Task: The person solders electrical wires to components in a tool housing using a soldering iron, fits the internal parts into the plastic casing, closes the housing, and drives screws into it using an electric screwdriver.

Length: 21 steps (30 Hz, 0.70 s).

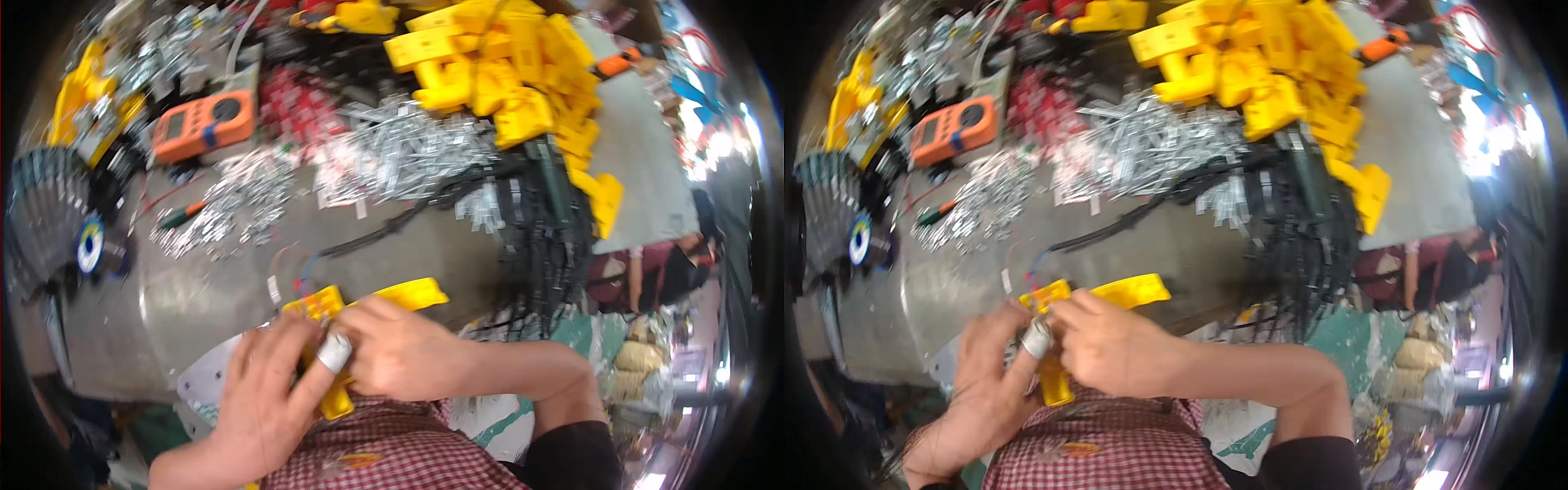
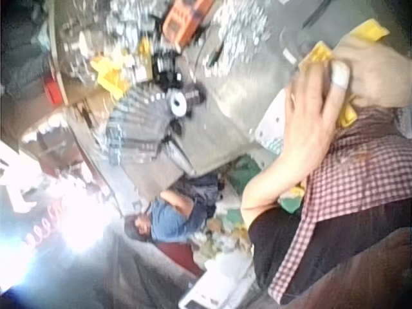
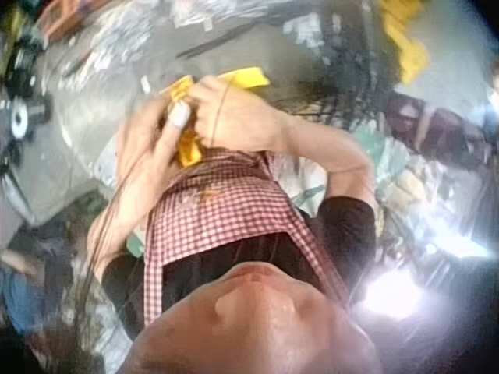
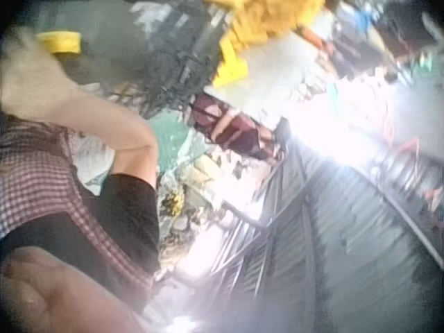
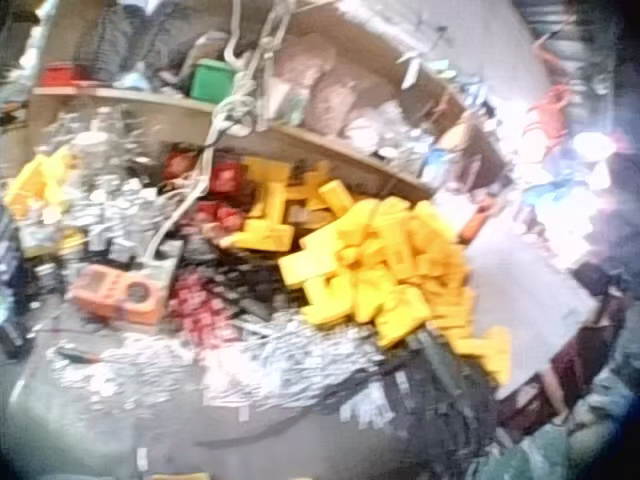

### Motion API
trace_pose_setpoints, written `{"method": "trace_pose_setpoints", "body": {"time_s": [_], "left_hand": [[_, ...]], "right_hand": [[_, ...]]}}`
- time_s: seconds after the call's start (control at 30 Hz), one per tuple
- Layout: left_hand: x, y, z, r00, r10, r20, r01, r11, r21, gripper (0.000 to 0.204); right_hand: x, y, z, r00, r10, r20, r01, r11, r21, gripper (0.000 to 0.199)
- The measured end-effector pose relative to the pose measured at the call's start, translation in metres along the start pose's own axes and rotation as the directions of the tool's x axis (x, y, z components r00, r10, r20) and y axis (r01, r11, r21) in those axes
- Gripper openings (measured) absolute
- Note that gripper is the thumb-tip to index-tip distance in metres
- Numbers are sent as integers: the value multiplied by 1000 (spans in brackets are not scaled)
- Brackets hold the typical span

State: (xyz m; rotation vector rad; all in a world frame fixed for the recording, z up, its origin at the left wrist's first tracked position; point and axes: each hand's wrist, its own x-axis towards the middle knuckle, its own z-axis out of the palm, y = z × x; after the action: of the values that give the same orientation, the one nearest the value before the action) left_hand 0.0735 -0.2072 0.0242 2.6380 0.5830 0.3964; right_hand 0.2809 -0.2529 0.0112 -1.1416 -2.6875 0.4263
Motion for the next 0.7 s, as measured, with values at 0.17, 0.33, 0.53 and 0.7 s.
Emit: {"method": "trace_pose_setpoints", "body": {"time_s": [0.17, 0.33, 0.53, 0.7], "left_hand": [[1, -6, 39, 993, 61, -98, -52, 995, 89, 50], [-1, -16, 36, 989, 124, -79, -107, 976, 189, 41], [3, -11, 26, 992, 101, -73, -89, 985, 147, 46], [7, -15, 8, 999, -34, -39, 34, 999, 1, 50]], "right_hand": [[-2, -4, 5, 980, 59, -188, -74, 995, -73, 19], [-61, 70, -51, 595, 517, -615, -597, 797, 93, 17], [-198, 157, -52, 216, 631, -745, -974, 187, -124, 67], [-190, 145, -84, -27, 902, -431, -262, 410, 873, 54]]}}
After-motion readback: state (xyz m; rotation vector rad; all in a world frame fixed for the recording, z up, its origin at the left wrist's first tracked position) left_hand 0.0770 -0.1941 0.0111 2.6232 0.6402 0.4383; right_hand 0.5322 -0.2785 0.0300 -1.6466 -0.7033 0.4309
